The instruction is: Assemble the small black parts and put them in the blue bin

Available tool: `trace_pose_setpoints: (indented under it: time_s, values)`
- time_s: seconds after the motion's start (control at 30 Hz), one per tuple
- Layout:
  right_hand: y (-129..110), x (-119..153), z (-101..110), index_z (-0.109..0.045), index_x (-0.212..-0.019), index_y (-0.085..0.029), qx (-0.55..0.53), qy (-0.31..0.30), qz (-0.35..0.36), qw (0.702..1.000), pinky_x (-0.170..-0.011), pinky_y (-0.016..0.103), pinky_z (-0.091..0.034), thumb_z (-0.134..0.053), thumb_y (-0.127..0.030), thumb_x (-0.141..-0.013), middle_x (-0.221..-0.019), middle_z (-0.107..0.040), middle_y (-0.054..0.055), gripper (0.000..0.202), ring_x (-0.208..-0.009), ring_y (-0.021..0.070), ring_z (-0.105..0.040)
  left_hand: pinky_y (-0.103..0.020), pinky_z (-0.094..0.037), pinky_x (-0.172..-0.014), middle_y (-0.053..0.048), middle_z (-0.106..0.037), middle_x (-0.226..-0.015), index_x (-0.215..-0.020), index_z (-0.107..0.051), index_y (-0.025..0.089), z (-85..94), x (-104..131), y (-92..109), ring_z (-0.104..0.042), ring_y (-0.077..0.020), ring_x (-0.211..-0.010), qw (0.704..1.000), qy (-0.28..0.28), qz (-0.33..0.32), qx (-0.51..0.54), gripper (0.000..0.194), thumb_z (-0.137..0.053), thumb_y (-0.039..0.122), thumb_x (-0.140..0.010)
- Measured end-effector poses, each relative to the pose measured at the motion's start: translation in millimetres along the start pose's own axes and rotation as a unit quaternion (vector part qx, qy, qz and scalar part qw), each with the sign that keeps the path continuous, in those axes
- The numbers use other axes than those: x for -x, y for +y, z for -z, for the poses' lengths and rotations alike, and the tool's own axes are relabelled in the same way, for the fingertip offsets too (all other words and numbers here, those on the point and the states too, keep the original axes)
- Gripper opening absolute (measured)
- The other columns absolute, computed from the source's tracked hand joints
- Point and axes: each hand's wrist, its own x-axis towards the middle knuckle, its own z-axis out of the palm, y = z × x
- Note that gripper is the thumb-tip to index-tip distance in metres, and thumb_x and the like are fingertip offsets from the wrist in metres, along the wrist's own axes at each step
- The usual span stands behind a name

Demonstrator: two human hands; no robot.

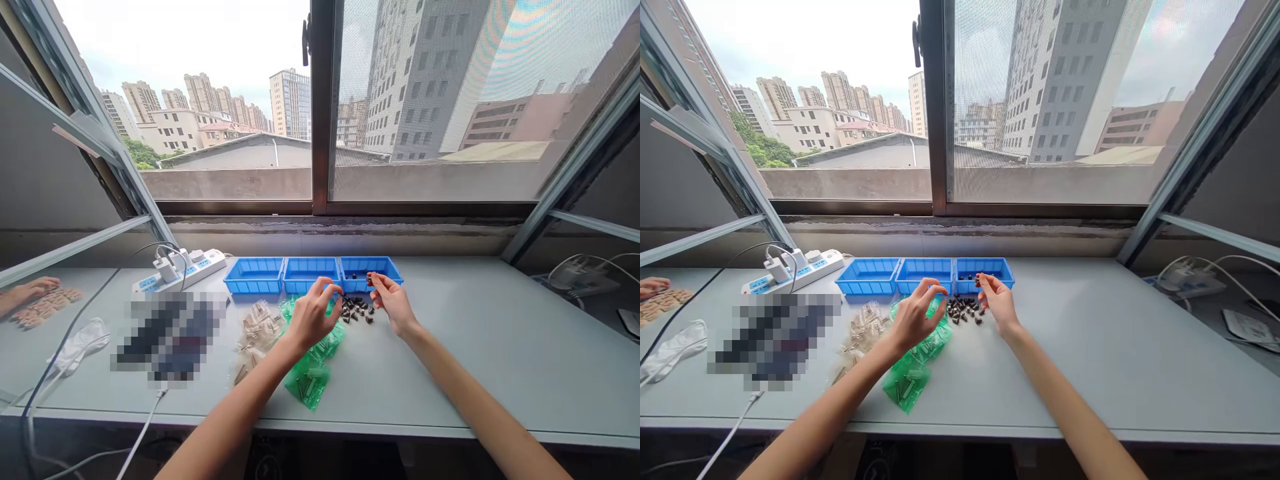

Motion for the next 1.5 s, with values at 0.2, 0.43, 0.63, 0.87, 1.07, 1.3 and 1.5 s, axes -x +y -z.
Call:
trace_pose_setpoints:
  time_s: [0.2,0.43,0.63,0.87,1.07,1.3,1.5]
  values:
    - [-1,-3,3,-0.063,-0.082,-0.017,0.059,0.053,0.045,0.996,-0.036,0.019,-0.038,-0.075,-0.057,-0.044,-0.083,-0.063,0.004,0.057,-0.049,0.0065,-0.048,-0.016,-0.038,-0.046,-0.001,-0.056,-0.094,-0.089,-0.053,0.020,3.5,0,3,-0.050,-0.0069,-0.059,1.000,0.006,-0.024,0.011,0.010,-0.044,0.022,-0.086]
    - [4,-11,14,-0.062,-0.099,-0.017,0.186,0.058,0.117,0.974,-0.038,0.022,-0.046,-0.063,-0.055,-0.062,-0.101,-0.063,0.008,0.053,-0.054,0.0102,-0.057,-0.017,-0.038,-0.045,-0.002,-0.056,-0.095,-0.088,-0.053,0.019,2.5,1,4,-0.052,-0.0077,-0.061,0.999,0.019,-0.028,0.017,0.008,-0.046,0.020,-0.084]
    - [7,-13,17,-0.062,-0.105,-0.017,0.283,0.031,0.173,0.943,-0.039,0.025,-0.048,-0.058,-0.049,-0.069,-0.107,-0.061,0.011,0.049,-0.057,0.0141,-0.062,-0.017,-0.039,-0.046,-0.001,-0.057,-0.095,-0.087,-0.054,0.020,1.0,0,0,-0.052,-0.0073,-0.061,1.000,0.002,-0.011,0.009,0.008,-0.047,0.020,-0.084]
    - [14,-19,21,-0.063,-0.104,-0.018,0.299,-0.009,0.176,0.938,-0.039,0.025,-0.045,-0.060,-0.048,-0.067,-0.107,-0.062,0.012,0.048,-0.052,0.0133,-0.060,-0.017,-0.039,-0.047,-0.001,-0.056,-0.095,-0.086,-0.055,0.020,-0.3,0,-4,-0.051,-0.0068,-0.060,1.000,-0.010,0.005,-0.003,0.009,-0.047,0.019,-0.083]
    - [6,-14,19,-0.061,-0.107,-0.020,0.242,-0.053,0.126,0.961,-0.038,0.024,-0.045,-0.062,-0.053,-0.065,-0.116,-0.060,0.010,0.053,-0.059,0.0157,-0.063,-0.016,-0.037,-0.045,-0.002,-0.057,-0.096,-0.090,-0.057,0.019,-3.0,0,-5,-0.052,-0.0073,-0.061,1.000,-0.018,0.010,-0.016,0.010,-0.048,0.020,-0.083]
    - [-2,-7,22,-0.066,-0.069,-0.021,0.354,-0.137,0.241,0.893,-0.051,0.029,-0.045,-0.057,-0.054,-0.073,-0.083,-0.066,0.006,0.035,-0.052,0.0136,-0.055,-0.015,-0.039,-0.049,-0.002,-0.059,-0.096,-0.088,-0.065,0.024,-8.7,1,-13,-0.054,-0.0084,-0.069,0.999,-0.003,-0.034,-0.039,0.017,-0.048,0.027,-0.088]
    - [-8,-4,28,-0.066,-0.067,-0.024,0.486,-0.222,0.258,0.805,-0.053,0.027,-0.040,-0.055,-0.045,-0.077,-0.082,-0.066,0.002,0.026,-0.052,0.0121,-0.054,-0.017,-0.039,-0.048,-0.002,-0.059,-0.095,-0.077,-0.068,0.024,-10.6,2,-16,-0.054,-0.0093,-0.071,0.998,0.003,-0.041,-0.040,0.011,-0.059,0.027,-0.082]
